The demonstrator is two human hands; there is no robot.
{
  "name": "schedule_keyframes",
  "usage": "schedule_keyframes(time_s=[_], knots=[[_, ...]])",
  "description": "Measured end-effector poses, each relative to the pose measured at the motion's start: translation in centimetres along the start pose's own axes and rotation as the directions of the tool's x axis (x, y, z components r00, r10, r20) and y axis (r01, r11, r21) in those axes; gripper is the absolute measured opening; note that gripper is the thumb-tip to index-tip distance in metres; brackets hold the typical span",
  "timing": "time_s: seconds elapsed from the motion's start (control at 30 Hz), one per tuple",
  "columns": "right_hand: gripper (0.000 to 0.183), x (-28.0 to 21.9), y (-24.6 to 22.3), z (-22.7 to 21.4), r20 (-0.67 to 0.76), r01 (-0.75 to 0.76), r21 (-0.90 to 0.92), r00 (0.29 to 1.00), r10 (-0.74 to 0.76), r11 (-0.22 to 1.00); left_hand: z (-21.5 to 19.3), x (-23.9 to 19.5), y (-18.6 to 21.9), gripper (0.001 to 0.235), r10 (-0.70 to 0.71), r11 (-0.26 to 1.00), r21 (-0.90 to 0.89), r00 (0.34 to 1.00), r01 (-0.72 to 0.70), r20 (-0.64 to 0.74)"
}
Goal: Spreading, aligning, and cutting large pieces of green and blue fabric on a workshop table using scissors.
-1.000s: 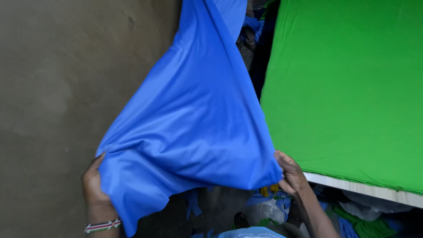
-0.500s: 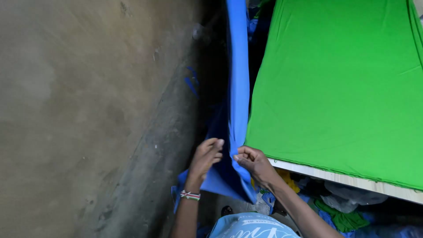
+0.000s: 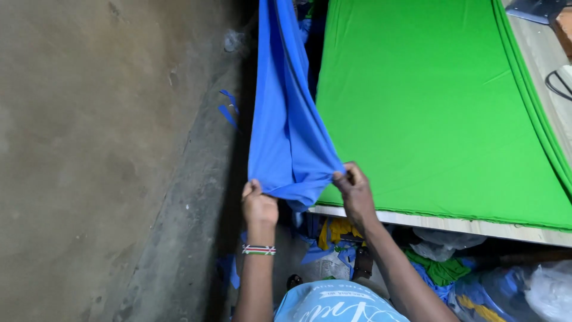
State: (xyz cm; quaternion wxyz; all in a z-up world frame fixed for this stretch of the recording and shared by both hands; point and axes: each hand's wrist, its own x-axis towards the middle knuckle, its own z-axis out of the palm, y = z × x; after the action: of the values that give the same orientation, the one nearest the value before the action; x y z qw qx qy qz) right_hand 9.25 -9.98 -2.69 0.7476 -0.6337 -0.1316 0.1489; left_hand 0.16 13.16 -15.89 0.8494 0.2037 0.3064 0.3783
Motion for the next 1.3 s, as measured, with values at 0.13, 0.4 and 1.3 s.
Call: schedule_keyframes(time_s=[0.13, 0.4, 1.3], knots=[[0.026, 2.2, -0.2, -6.6, -0.202, 0.049, 0.445, 0.978, 0.047, 0.894, 5.4, -7.9, 9.2, 0.012, 0.209, 0.964, 0.214, 0.943, -0.155, -0.260], [0.030, -4.7, -1.3, 3.4, 0.463, -0.317, 0.147, 0.859, 0.218, 0.937, 8.8, -10.3, -0.8, 0.024, -0.128, 0.857, 0.513, 0.946, -0.045, 0.297], [0.012, -3.7, -3.4, -0.3, 0.158, 0.158, -0.195, 0.979, -0.128, 0.968, 7.1, -10.7, 3.4, 0.013, 0.304, 0.479, 0.713, 0.859, -0.512, 0.412]])
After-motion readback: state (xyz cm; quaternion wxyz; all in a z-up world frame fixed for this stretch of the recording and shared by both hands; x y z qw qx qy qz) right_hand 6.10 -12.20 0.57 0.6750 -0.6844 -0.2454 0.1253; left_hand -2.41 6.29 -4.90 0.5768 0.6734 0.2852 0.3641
